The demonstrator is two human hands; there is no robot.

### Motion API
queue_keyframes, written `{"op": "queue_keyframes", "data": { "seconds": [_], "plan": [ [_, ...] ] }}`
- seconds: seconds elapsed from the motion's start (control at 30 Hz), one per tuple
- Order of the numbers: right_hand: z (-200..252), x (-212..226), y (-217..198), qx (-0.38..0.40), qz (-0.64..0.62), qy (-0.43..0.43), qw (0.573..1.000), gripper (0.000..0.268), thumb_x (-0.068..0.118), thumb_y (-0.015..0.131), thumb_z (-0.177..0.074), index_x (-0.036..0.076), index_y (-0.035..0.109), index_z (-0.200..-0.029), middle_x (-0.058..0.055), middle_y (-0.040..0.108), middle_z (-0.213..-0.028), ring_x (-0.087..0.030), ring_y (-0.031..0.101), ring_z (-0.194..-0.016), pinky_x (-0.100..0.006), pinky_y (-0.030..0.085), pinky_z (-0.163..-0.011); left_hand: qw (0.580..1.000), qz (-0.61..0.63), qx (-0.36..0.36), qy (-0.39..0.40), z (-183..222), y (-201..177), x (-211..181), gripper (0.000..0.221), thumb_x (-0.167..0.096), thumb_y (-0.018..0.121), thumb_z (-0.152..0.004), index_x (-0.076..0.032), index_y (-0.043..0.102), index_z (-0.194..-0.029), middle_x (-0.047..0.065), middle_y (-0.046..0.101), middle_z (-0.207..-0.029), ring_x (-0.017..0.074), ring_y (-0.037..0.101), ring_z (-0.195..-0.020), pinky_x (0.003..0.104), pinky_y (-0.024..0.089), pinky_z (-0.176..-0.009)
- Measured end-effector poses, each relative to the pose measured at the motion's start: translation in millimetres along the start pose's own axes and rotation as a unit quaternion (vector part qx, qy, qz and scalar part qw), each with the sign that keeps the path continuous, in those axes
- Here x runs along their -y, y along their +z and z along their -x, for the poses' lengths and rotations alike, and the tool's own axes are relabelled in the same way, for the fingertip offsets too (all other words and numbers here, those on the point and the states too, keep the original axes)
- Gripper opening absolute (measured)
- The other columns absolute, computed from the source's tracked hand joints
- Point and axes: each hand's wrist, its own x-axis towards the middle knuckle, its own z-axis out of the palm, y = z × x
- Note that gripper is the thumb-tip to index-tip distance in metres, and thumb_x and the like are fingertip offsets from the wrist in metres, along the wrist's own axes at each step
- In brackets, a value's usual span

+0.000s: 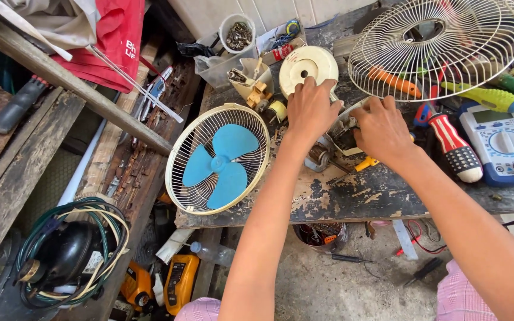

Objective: Cleaning a fan motor with a brush and disassembling it using a screwdriver on a workbench.

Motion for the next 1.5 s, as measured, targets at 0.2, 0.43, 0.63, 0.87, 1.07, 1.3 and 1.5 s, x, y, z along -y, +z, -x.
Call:
{"op": "queue_keyframes", "data": {
  "seconds": [0.2,0.43,0.63,0.87,1.07,1.3,1.5],
  "plan": [
    [-6,-5,4,0.008,-0.019,-0.019,1.0,0.029,0.017,0.074,-0.083,0.011,0.078,-0.112,-0.014,0.065,-0.109,-0.037,0.063,-0.105,-0.043,0.061,-0.069,0.999,0.038,0.006,0.006,-22,38,16,0.025,-0.021,0.076,-0.076,-0.006,0.076,-0.096,0.016,0.065,-0.085,0.0406,0.072,-0.083,0.056,0.058,-0.069],
    [-13,-29,23,0.006,-0.116,-0.01,0.993,0.018,0.008,0.073,-0.084,0.006,0.081,-0.1,-0.016,0.073,-0.097,-0.043,0.072,-0.088,-0.051,0.062,-0.074,0.997,0.058,0.044,-0.018,-16,13,4,0.02,-0.011,0.071,-0.076,-0.001,0.075,-0.093,0.019,0.068,-0.084,0.0477,0.072,-0.084,0.062,0.058,-0.069],
    [-18,-53,34,-0.009,-0.17,-0.016,0.985,0.014,0.007,0.076,-0.087,0.006,0.082,-0.099,-0.016,0.074,-0.094,-0.042,0.074,-0.086,-0.05,0.062,-0.074,0.997,0.049,0.043,-0.034,-21,29,13,0.022,-0.012,0.07,-0.074,-0.003,0.076,-0.092,0.019,0.07,-0.084,0.0485,0.072,-0.085,0.063,0.058,-0.071],
    [-13,-56,28,-0.024,-0.169,-0.059,0.984,0.017,0.001,0.073,-0.084,0.006,0.082,-0.098,-0.017,0.074,-0.094,-0.042,0.073,-0.087,-0.051,0.062,-0.076,0.997,0.037,0.057,-0.044,-18,16,9,0.023,-0.014,0.073,-0.076,-0.002,0.076,-0.094,0.021,0.07,-0.087,0.0487,0.072,-0.09,0.061,0.058,-0.077],
    [-9,-50,-4,-0.1,-0.204,-0.055,0.972,0.019,-0.003,0.075,-0.086,0.008,0.081,-0.1,-0.014,0.074,-0.093,-0.036,0.073,-0.085,-0.045,0.061,-0.074,0.997,0.04,0.056,-0.048,-19,21,8,0.023,-0.014,0.073,-0.076,-0.001,0.075,-0.095,0.021,0.07,-0.087,0.0493,0.072,-0.09,0.061,0.058,-0.076],
    [5,-39,-51,-0.05,-0.207,0.004,0.977,0.023,-0.006,0.07,-0.093,0.005,0.08,-0.111,-0.02,0.076,-0.103,-0.018,0.062,-0.053,-0.041,0.061,-0.077,0.999,-0.034,0.022,-0.032,-17,16,-1,0.037,-0.001,0.071,-0.08,-0.01,0.042,-0.06,0.003,0.044,-0.061,0.0222,0.046,-0.054,0.04,0.036,-0.047],
    [13,-63,-42,-0.019,-0.173,0.033,0.984,0.015,-0.004,0.072,-0.094,0.003,0.081,-0.104,-0.012,0.079,-0.089,-0.022,0.072,-0.063,-0.038,0.064,-0.07,0.998,-0.034,0.026,-0.041,-15,16,-1,0.033,-0.004,0.074,-0.082,-0.007,0.048,-0.062,0.005,0.048,-0.064,0.0239,0.051,-0.056,0.04,0.041,-0.048]
  ]
}}
